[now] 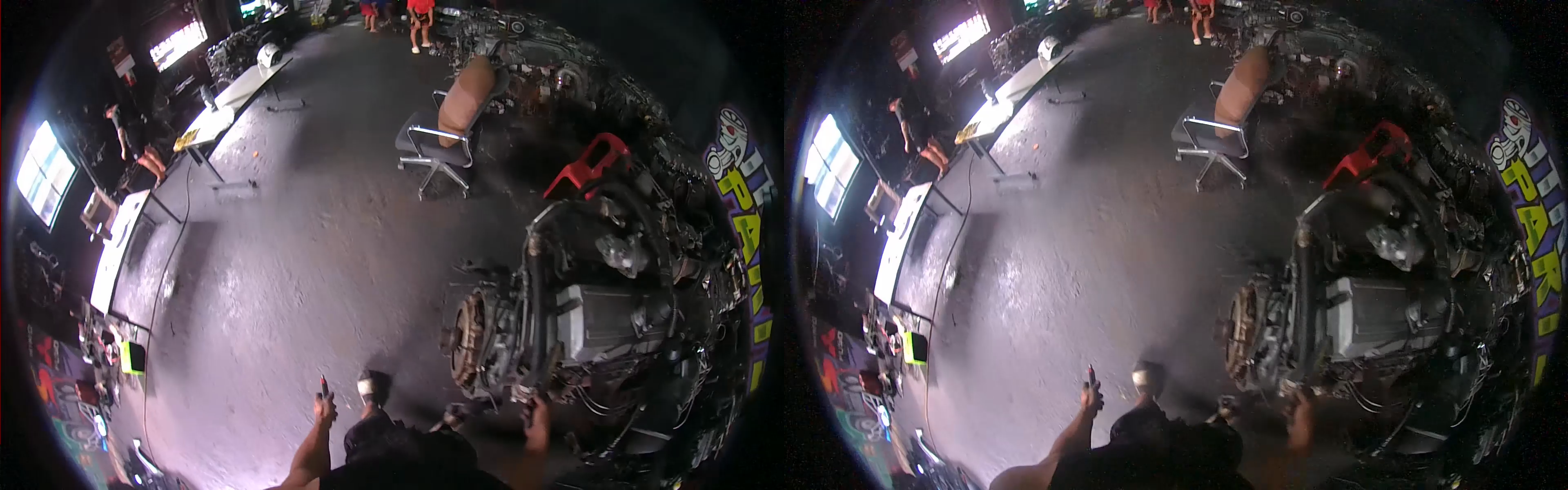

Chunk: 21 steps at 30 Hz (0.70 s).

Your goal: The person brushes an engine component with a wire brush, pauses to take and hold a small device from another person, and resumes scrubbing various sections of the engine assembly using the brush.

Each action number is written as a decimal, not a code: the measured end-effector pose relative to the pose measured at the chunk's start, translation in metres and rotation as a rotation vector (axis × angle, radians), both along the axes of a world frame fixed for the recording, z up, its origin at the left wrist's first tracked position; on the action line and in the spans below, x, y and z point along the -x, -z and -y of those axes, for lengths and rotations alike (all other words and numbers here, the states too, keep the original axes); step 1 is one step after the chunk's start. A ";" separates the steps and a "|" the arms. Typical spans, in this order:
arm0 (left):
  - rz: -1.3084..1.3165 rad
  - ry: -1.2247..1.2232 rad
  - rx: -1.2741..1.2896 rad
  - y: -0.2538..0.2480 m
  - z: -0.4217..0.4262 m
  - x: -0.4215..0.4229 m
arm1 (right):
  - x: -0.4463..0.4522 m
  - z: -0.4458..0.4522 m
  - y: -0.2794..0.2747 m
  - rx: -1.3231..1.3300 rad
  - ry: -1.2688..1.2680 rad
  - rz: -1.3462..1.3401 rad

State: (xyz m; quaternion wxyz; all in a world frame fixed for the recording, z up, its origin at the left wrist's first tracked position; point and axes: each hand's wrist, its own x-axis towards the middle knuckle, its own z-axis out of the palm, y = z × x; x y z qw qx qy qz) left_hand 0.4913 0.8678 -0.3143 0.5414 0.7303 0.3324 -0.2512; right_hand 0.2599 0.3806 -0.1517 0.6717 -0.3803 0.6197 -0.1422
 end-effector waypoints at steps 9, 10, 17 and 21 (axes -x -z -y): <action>-0.215 0.645 -0.437 0.032 -0.107 -0.144 | -0.051 -0.074 -0.006 0.719 -0.177 -0.356; -0.203 0.623 -0.412 0.030 -0.109 -0.154 | -0.061 -0.094 -0.023 1.179 -0.208 -0.556; -0.135 0.547 -0.359 0.017 -0.030 -0.216 | -0.048 -0.099 0.071 1.767 -0.467 -1.081; 0.012 0.689 -0.307 -0.004 0.030 -0.234 | -0.103 -0.013 0.152 0.580 -0.285 -0.508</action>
